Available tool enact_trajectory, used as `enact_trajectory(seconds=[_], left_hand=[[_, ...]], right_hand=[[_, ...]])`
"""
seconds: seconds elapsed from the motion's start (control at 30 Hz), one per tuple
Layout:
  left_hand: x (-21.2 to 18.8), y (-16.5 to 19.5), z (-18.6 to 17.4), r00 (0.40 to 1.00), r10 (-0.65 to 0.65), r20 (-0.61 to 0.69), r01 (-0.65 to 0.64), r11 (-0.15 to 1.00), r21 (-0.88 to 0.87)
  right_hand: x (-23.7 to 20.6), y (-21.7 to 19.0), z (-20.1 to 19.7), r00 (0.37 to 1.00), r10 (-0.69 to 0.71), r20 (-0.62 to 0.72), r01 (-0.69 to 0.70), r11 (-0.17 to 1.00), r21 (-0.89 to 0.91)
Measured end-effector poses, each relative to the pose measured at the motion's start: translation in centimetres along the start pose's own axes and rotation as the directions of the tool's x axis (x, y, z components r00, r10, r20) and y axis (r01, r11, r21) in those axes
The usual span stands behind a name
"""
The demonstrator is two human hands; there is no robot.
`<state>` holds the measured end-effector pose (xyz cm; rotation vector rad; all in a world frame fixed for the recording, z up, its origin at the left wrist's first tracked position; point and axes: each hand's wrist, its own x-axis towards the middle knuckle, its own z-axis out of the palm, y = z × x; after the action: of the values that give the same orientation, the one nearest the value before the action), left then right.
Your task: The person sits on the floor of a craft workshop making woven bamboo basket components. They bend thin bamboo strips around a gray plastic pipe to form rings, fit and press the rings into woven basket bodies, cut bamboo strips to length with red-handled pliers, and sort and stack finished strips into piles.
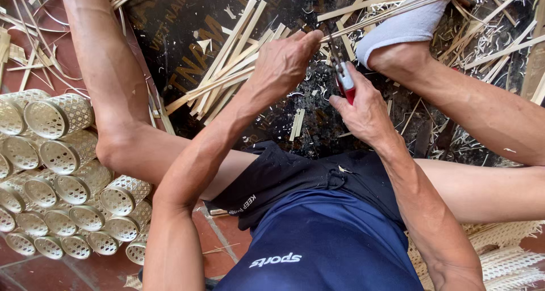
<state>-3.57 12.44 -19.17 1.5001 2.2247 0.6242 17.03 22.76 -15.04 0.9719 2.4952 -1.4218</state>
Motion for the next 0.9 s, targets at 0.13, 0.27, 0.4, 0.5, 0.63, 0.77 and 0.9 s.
enact_trajectory(seconds=[0.13,0.27,0.4,0.5,0.63,0.77,0.9], left_hand=[[0.2,-0.3,0.4,0.999,-0.034,0.025,0.035,0.998,-0.048],[0.1,-0.7,0.1,1.0,0.013,-0.004,-0.013,0.988,-0.151],[0.0,-1.1,-0.1,0.998,0.03,0.056,-0.013,0.956,-0.292],[0.5,-1.4,-0.6,0.992,0.021,0.125,0.021,0.944,-0.329],[1.3,-1.7,-1.6,0.988,0.015,0.151,0.043,0.926,-0.375],[0.9,-2.2,-2.0,0.993,-0.025,0.117,0.071,0.909,-0.41],[-0.1,-4.8,-2.5,0.967,-0.233,0.1,0.252,0.924,-0.288]], right_hand=[[0.2,0.3,0.4,0.998,-0.063,-0.006,0.063,0.997,-0.048],[0.8,0.6,1.1,0.981,-0.188,-0.045,0.187,0.982,-0.014],[2.3,1.4,2.4,0.951,-0.297,-0.089,0.306,0.945,0.115],[3.3,2.1,3.3,0.977,-0.189,-0.099,0.197,0.977,0.076],[4.2,2.1,3.8,0.881,-0.396,-0.26,0.432,0.897,0.096],[4.5,0.8,3.3,0.867,-0.353,-0.352,0.389,0.921,0.034],[3.4,0.7,2.7,0.969,-0.151,-0.194,0.049,0.893,-0.448]])
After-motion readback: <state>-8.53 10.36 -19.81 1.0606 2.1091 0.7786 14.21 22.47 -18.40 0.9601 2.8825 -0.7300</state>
